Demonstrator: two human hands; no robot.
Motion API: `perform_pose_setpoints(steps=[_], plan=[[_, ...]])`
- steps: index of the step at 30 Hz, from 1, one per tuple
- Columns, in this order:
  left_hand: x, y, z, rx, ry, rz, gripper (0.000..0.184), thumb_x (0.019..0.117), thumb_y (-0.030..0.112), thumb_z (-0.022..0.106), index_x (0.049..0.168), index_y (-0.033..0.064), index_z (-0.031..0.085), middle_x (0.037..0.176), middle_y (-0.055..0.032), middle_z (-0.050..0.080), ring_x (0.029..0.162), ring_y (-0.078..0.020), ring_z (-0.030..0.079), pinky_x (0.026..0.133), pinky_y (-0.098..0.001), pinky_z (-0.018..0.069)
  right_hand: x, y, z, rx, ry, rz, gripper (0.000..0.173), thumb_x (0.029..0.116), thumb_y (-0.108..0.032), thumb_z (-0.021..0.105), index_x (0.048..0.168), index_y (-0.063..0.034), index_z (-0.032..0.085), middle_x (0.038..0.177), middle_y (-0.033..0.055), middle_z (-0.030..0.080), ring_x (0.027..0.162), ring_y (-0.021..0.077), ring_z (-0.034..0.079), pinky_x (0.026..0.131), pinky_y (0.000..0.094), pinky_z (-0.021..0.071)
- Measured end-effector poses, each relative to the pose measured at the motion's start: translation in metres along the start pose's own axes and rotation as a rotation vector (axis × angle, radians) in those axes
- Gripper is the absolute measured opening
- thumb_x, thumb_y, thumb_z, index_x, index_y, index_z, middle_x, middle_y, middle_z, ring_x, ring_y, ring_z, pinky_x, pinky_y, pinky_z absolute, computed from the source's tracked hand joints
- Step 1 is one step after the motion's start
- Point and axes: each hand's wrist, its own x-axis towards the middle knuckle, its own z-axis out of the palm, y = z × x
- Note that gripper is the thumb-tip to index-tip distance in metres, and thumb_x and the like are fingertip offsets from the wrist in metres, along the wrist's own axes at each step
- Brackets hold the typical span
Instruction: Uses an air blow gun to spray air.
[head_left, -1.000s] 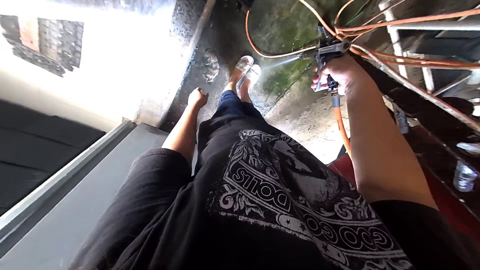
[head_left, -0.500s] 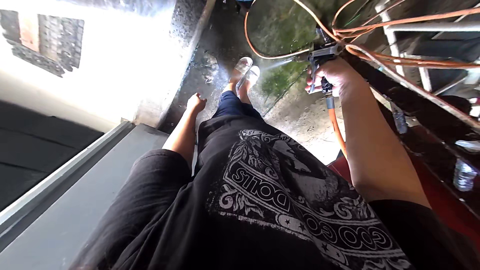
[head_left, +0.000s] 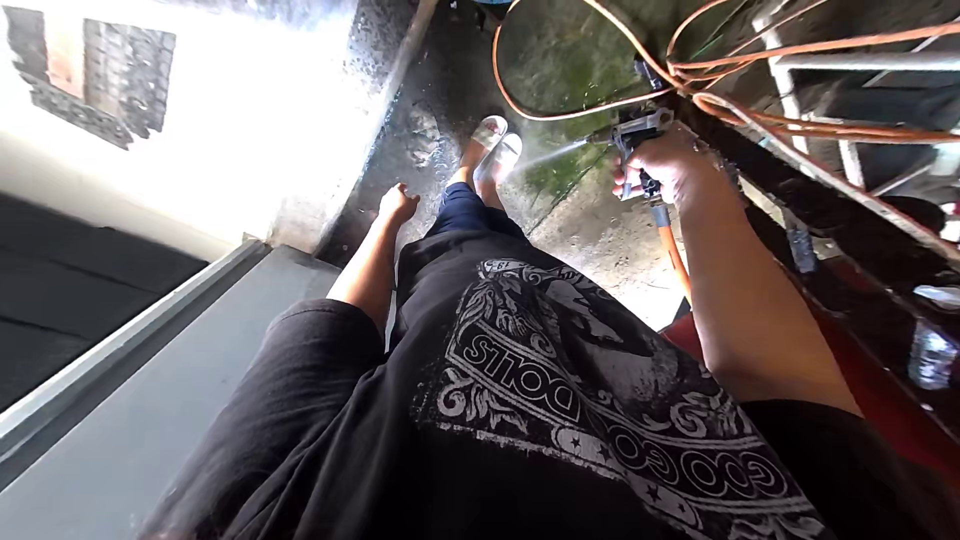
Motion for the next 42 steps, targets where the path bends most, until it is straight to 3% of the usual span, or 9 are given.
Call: perform_pose_setpoints(steps=[5,15,23,28,33,38,42], plan=[[0.001,-0.008,0.0,-0.016,0.009,-0.014,0.053,0.1035,0.034,0.058,0.148,0.005,0.052,0.141,-0.0278,0.058,0.134,-0.0459,0.054,0.109,-0.0664,0.0405,0.005,0.003,-0.004,0.001,0.008,0.005,0.032,0.0925,0.002,0.054,0.124,-0.002,0.061,0.088,0.008,0.065,0.07,0.0168,0.066,0.068,0.0343,0.0595],[0.002,-0.006,0.001,-0.018,0.004,-0.011,0.054,0.1035,0.033,0.058,0.148,0.0046,0.05,0.139,-0.0268,0.06,0.133,-0.0448,0.055,0.11,-0.0655,0.041,-0.014,-0.019,-0.035,0.147,0.149,-0.112,0.028,0.0899,0.002,0.056,0.116,-0.0046,0.063,0.086,0.0032,0.068,0.069,0.0147,0.07,0.066,0.0334,0.0629],[0.001,0.002,0.0,-0.02,0.001,0.015,0.054,0.1039,0.033,0.058,0.149,0.004,0.049,0.141,-0.0275,0.058,0.134,-0.0438,0.055,0.111,-0.0641,0.0405,-0.005,-0.007,-0.036,0.154,0.145,-0.089,0.035,0.0854,0.005,0.055,0.118,-0.0048,0.062,0.088,0.0043,0.067,0.068,0.015,0.069,0.065,0.0338,0.0626],[-0.001,-0.006,-0.002,-0.027,0.005,-0.003,0.054,0.1038,0.033,0.058,0.149,0.0053,0.05,0.14,-0.027,0.059,0.132,-0.0457,0.055,0.11,-0.0659,0.0404,0.001,-0.005,-0.033,0.1,0.148,-0.066,0.028,0.0916,0.001,0.055,0.118,-0.0036,0.063,0.084,0.0047,0.067,0.067,0.0149,0.069,0.064,0.0334,0.0615],[0.001,-0.014,-0.001,-0.012,0.011,-0.04,0.052,0.1038,0.033,0.058,0.147,0.0045,0.052,0.14,-0.0273,0.059,0.133,-0.0453,0.054,0.11,-0.0663,0.0405,0.003,-0.007,-0.034,0.079,0.14,-0.048,0.033,0.0866,0.004,0.057,0.118,-0.0038,0.063,0.086,0.0057,0.067,0.07,0.0164,0.069,0.066,0.035,0.0618],[0.007,-0.013,-0.003,-0.022,0.016,-0.037,0.052,0.1029,0.033,0.06,0.147,0.0056,0.053,0.141,-0.0266,0.059,0.133,-0.0453,0.055,0.109,-0.066,0.0414,0.002,-0.006,-0.036,0.12,0.135,-0.07,0.032,0.0908,0.0,0.056,0.121,-0.002,0.064,0.091,0.0079,0.068,0.071,0.0177,0.07,0.068,0.0356,0.0621],[0.018,-0.008,-0.008,0.002,0.038,0.044,0.054,0.1025,0.033,0.062,0.145,0.0008,0.053,0.138,-0.0293,0.059,0.131,-0.047,0.056,0.109,-0.0662,0.0421,0.006,0.003,-0.029,0.076,0.178,-0.08,0.029,0.098,-0.009,0.057,0.125,-0.0003,0.061,0.095,0.011,0.068,0.074,0.0182,0.068,0.071,0.0382,0.0597]])
